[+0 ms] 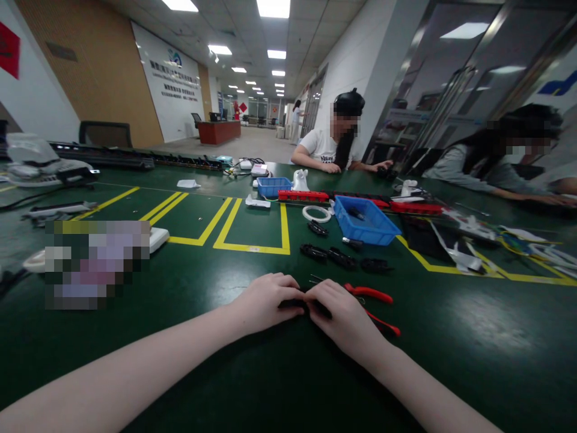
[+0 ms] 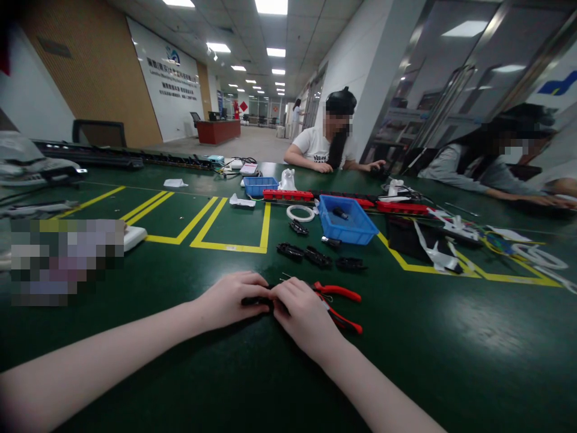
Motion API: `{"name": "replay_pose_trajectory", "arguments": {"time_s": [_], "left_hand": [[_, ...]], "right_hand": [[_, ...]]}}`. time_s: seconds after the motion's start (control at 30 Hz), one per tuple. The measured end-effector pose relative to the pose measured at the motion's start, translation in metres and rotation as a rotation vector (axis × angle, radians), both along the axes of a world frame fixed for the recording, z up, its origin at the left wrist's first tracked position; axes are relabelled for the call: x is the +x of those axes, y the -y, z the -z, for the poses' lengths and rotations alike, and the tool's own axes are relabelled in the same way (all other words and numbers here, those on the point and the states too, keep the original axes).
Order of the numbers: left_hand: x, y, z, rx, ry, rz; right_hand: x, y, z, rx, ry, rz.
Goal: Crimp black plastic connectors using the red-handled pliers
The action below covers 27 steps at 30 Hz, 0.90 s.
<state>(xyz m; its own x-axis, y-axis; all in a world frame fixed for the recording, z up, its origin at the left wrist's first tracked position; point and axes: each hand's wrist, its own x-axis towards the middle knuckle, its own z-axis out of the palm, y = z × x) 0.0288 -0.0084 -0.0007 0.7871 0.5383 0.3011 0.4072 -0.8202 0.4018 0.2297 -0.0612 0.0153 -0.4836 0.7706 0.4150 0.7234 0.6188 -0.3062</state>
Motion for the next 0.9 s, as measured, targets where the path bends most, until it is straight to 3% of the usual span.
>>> {"name": "replay_pose_trajectory", "arguments": {"time_s": [0.3,0.47,0.57,0.77,0.9], "left_hand": [[0.000,-0.001,-0.002,-0.012,0.007,0.005],[-0.001,0.000,-0.003,-0.017,0.024,0.005],[-0.001,0.001,-0.006,-0.004,0.004,0.003],[-0.005,0.002,-0.005,-0.024,0.042,-0.005],[-0.004,0.006,-0.015,0.118,0.074,-0.037]], "right_hand": [[0.000,0.001,-0.004,-0.037,0.024,0.072],[0.008,0.001,-0.005,-0.042,-0.004,0.033],[0.026,-0.002,-0.009,-0.024,0.066,0.051],[0.083,0.003,-0.002,-0.037,0.277,0.305],[0.102,0.016,0.008,-0.040,0.306,0.347]]}}
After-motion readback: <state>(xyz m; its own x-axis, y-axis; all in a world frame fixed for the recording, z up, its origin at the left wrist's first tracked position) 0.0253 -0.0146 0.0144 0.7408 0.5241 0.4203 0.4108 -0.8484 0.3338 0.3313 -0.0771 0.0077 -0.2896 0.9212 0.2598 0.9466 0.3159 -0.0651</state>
